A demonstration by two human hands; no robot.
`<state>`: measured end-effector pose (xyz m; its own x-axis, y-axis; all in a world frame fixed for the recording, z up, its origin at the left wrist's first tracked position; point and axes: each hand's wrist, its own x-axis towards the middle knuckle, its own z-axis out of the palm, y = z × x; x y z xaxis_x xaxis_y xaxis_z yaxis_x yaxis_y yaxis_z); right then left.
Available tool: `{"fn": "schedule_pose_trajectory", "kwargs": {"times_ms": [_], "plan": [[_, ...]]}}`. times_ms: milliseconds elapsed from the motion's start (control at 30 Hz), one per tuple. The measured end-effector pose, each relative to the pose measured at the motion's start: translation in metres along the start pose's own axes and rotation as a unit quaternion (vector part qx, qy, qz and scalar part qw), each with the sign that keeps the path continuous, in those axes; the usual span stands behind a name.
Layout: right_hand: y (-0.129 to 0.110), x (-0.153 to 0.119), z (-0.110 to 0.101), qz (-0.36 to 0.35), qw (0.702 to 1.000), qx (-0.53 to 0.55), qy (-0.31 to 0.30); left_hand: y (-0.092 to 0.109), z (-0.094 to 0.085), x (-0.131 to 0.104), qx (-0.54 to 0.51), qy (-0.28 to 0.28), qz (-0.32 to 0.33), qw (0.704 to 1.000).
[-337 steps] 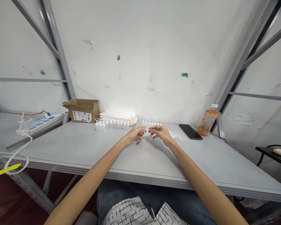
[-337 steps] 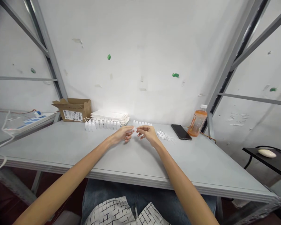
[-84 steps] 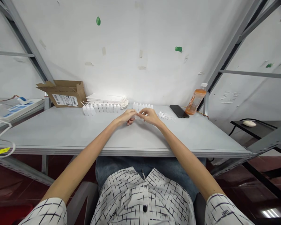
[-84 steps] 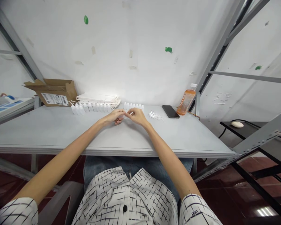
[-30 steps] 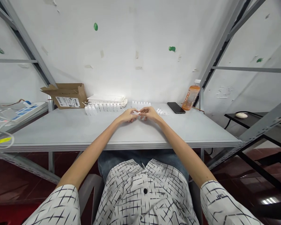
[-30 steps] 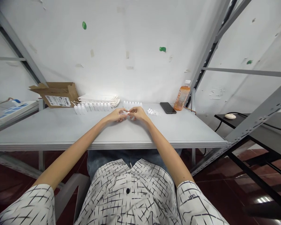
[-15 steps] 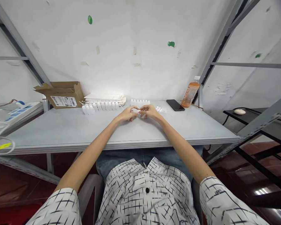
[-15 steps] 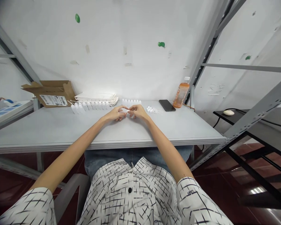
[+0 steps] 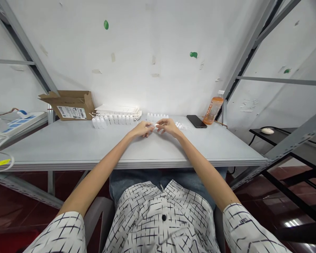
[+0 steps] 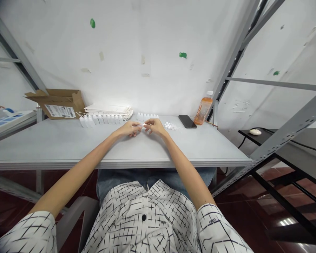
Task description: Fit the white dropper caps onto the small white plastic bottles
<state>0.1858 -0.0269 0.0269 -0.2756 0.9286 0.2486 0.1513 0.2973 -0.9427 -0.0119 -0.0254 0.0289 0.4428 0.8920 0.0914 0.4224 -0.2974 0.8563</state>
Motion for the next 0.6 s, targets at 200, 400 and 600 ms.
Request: {"fn": "schedule_pose_trajectory", "kwargs": {"times_ms": [200,400,600], "plan": [[-0.0003,0.0004,-0.0016,0.01,1.0,-0.001,-0.007,-0.0018,-0.0027,-0.0007,-0.011,0.004,0.027,1.0],[0.0011,-0.0003,-0.0022,0.014,0.999,-0.019,-0.033,-0.0028,-0.0045,-0.0031,-0.006,0.003,0.055,0.998],[0.0015,-0.0001,0.0048,0.034,0.998,-0.028,-0.048,-0.0055,-0.0035,-0.0015,0.01,0.018,0.073,0.997]]}}
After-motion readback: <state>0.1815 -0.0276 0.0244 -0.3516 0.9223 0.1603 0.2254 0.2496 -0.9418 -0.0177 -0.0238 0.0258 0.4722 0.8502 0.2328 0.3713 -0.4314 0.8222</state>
